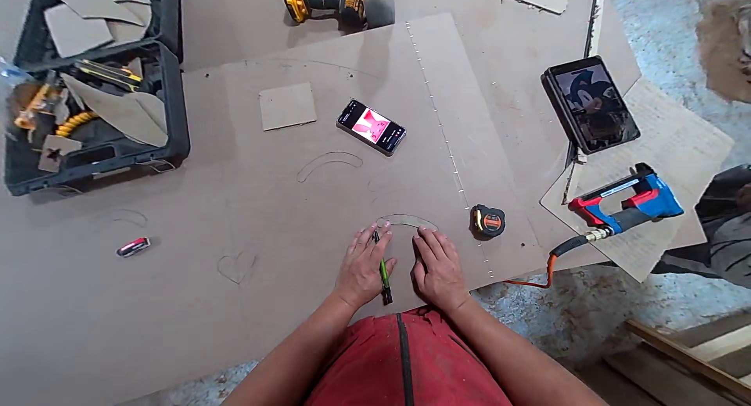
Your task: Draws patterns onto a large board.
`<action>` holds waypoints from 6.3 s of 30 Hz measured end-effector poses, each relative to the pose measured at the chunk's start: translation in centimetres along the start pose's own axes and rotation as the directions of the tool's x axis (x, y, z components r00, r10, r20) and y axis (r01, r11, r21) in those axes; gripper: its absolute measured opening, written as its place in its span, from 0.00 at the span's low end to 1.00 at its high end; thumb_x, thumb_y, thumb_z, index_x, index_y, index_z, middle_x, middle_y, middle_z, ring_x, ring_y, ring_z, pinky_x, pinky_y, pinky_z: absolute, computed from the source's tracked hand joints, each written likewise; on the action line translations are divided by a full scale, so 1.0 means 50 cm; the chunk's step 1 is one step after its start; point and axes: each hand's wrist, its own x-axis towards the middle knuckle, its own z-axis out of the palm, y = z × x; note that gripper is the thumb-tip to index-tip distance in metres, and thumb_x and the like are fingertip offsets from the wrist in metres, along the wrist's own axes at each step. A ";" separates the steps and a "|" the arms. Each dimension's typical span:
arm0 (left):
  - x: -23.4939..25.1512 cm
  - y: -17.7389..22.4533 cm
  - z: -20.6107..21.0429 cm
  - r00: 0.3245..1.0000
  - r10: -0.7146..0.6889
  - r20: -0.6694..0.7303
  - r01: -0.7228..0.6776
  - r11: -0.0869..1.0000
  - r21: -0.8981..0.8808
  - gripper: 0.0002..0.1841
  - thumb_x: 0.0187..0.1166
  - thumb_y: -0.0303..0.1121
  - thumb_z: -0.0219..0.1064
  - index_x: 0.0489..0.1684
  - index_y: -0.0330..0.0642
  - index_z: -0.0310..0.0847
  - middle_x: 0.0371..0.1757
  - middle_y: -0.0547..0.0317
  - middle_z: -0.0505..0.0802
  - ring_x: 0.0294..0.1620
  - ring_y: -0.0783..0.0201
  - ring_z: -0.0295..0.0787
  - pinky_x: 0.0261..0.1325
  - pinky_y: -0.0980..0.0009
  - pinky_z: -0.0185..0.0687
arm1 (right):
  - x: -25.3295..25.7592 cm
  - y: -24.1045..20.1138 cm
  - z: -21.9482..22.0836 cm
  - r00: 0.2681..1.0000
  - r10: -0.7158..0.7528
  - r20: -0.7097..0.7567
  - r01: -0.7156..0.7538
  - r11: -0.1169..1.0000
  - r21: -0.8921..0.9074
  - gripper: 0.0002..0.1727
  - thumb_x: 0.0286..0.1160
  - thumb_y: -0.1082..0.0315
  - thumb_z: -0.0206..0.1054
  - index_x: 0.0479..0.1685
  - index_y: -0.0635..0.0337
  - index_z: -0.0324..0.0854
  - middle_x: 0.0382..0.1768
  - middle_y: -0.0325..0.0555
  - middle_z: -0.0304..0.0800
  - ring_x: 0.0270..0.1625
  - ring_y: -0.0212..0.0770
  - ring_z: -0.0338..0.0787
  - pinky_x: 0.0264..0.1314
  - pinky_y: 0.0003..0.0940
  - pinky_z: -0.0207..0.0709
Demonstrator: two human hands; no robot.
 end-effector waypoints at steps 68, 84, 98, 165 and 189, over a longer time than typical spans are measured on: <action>0.008 0.004 0.003 0.999 -0.010 -0.048 0.011 0.999 0.035 0.29 0.83 0.53 0.58 0.73 0.40 0.81 0.87 0.53 0.76 0.89 0.53 0.67 0.91 0.50 0.60 | 0.000 0.000 0.004 1.000 0.007 0.010 -0.006 0.999 -0.034 0.27 0.79 0.58 0.54 0.77 0.46 0.82 0.86 0.36 0.73 0.89 0.38 0.67 0.92 0.45 0.59; 0.012 0.013 -0.008 0.998 -0.031 -0.058 0.031 1.000 0.000 0.27 0.82 0.49 0.57 0.74 0.43 0.82 0.85 0.54 0.79 0.88 0.52 0.70 0.89 0.48 0.63 | 0.136 -0.134 -0.063 0.825 0.199 0.530 -0.177 0.980 -0.091 0.32 0.81 0.59 0.61 0.88 0.49 0.67 0.86 0.55 0.67 0.88 0.60 0.66 0.85 0.75 0.55; -0.020 -0.016 -0.029 0.997 -0.082 -0.016 0.079 0.987 -0.141 0.25 0.83 0.45 0.62 0.74 0.40 0.80 0.86 0.53 0.76 0.91 0.58 0.64 0.91 0.56 0.62 | 0.153 -0.135 -0.061 0.835 0.178 0.521 -0.119 0.982 -0.145 0.32 0.77 0.62 0.65 0.85 0.42 0.71 0.79 0.51 0.76 0.84 0.61 0.71 0.75 0.74 0.68; 0.199 -0.018 -0.133 0.817 -0.520 0.249 0.576 0.726 -0.376 0.08 0.86 0.38 0.66 0.49 0.47 0.89 0.35 0.59 0.93 0.35 0.63 0.90 0.45 0.55 0.87 | 0.170 -0.149 -0.060 0.786 0.194 0.588 -0.153 0.981 -0.119 0.33 0.79 0.72 0.61 0.87 0.47 0.67 0.78 0.55 0.75 0.85 0.69 0.67 0.75 0.85 0.61; 0.370 0.120 -0.087 0.758 -0.056 0.650 0.217 0.961 -0.170 0.07 0.82 0.42 0.70 0.42 0.56 0.93 0.39 0.67 0.96 0.43 0.68 0.93 0.53 0.54 0.88 | 0.164 -0.149 -0.068 0.759 0.214 0.615 -0.216 0.974 -0.073 0.26 0.86 0.71 0.53 0.82 0.66 0.69 0.83 0.71 0.67 0.87 0.74 0.62 0.81 0.86 0.49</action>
